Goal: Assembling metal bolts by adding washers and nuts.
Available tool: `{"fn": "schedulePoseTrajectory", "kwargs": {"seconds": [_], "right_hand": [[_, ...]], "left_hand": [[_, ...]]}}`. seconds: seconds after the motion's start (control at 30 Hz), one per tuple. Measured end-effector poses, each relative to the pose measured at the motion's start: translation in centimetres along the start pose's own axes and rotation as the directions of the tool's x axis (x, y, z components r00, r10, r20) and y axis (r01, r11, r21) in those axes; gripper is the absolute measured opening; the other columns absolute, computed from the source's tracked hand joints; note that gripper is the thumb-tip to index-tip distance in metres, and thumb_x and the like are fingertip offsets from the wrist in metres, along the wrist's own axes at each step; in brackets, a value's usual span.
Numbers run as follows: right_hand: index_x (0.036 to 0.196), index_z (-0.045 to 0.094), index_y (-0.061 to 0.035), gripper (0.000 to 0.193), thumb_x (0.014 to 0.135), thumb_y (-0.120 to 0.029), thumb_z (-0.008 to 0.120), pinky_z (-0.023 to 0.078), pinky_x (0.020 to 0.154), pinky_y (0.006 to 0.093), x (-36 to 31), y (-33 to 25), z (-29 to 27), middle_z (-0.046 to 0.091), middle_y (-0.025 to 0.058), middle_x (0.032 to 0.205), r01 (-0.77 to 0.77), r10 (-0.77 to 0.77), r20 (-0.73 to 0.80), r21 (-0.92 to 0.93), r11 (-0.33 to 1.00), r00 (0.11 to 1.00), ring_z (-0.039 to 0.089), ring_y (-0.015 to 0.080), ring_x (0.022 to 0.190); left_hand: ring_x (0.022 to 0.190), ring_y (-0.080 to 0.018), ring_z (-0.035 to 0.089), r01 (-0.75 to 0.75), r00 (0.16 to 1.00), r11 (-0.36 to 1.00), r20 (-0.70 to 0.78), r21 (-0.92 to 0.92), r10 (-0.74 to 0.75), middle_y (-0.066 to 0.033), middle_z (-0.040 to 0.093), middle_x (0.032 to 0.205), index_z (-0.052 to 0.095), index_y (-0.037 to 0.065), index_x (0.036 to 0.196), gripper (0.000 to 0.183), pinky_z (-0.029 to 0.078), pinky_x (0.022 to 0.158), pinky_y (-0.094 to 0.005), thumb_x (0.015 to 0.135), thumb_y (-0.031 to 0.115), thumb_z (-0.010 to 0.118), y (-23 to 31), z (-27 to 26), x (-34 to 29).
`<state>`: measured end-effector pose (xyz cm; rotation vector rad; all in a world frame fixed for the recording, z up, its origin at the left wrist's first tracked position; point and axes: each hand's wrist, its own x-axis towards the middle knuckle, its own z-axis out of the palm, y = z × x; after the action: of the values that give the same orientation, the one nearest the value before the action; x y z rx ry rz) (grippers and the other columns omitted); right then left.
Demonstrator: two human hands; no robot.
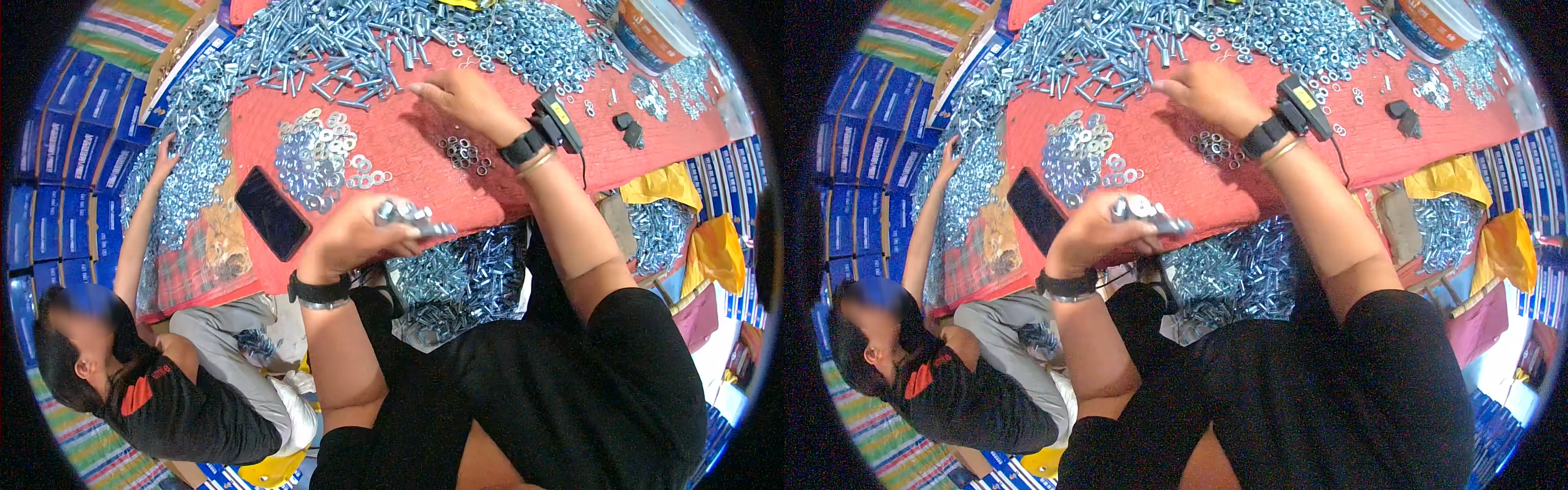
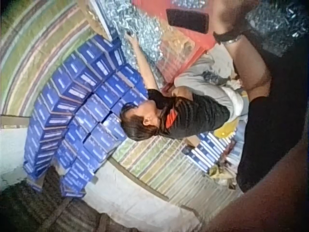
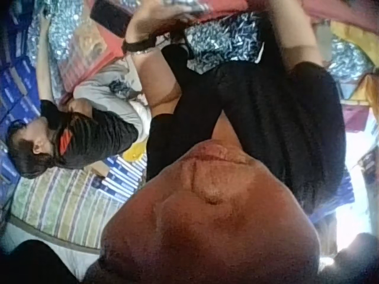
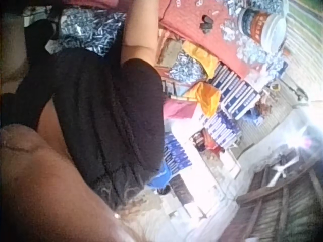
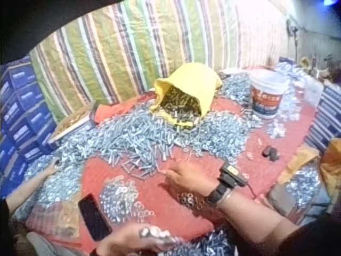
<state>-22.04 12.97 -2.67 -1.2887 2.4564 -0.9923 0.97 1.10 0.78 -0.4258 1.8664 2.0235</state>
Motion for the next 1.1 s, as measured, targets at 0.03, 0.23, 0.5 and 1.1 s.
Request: {"fn": "schedulePoseTrajectory", "kwargs": {"seconds": [0.03,0.23,0.5,1.1], "right_hand": [[0.083,0.066,-0.0030,0.050,0.086,-0.049,0.048,0.048,0.070,0.0458,0.7,1.5,0.5,0.065,0.0177,0.077,0.049,-0.069,-0.150,-0.132,0.990,0.986,0.062,0.0359,0.075],[0.094,0.066,-0.0139,0.017,0.080,-0.015,0.057,0.050,0.073,0.0402,2.5,4.9,1.4,0.060,0.0084,0.092,-0.021,-0.215,-0.496,-0.427,0.904,0.841,0.058,0.0289,0.089],[0.086,0.067,-0.0104,0.015,0.078,-0.011,0.055,0.051,0.074,0.0400,3.4,7.3,0.8,0.061,0.0092,0.092,-0.071,-0.178,-0.397,-0.539,0.839,0.900,0.060,0.0293,0.089],[0.083,0.069,-0.0110,0.016,0.068,-0.015,0.068,0.048,0.062,0.0394,-3.1,1.1,-0.5,0.062,0.0109,0.077,0.379,-0.335,0.203,-0.248,0.891,0.920,0.061,0.0294,0.070]], "left_hand": [[0.070,-0.0148,0.065,0.015,0.988,1.000,0.155,-0.006,-0.014,-0.0116,0.066,0.086,0.060,-0.004,0.100,0.019,0.052,0.063,-0.0246,0.084,0.007,0.060,0.1,0.3,0.0],[0.072,-0.0145,0.065,0.016,0.995,1.000,0.100,0.003,-0.016,-0.0112,0.066,0.091,0.058,-0.005,0.105,0.023,0.053,0.064,-0.0249,0.084,0.006,0.060,0.1,0.1,0.6],[0.072,-0.0165,0.066,-0.137,0.968,0.982,-0.229,-0.129,0.105,-0.0117,0.065,0.091,0.056,-0.004,0.106,0.024,0.054,0.064,-0.0249,0.087,0.012,0.059,0.3,-1.0,0.3],[0.074,-0.0209,0.066,-0.205,0.938,0.943,-0.328,-0.263,0.113,-0.0156,0.063,0.092,0.052,-0.006,0.108,0.026,0.056,0.066,-0.0276,0.092,0.014,0.054,0.7,-0.7,0.9]]}}
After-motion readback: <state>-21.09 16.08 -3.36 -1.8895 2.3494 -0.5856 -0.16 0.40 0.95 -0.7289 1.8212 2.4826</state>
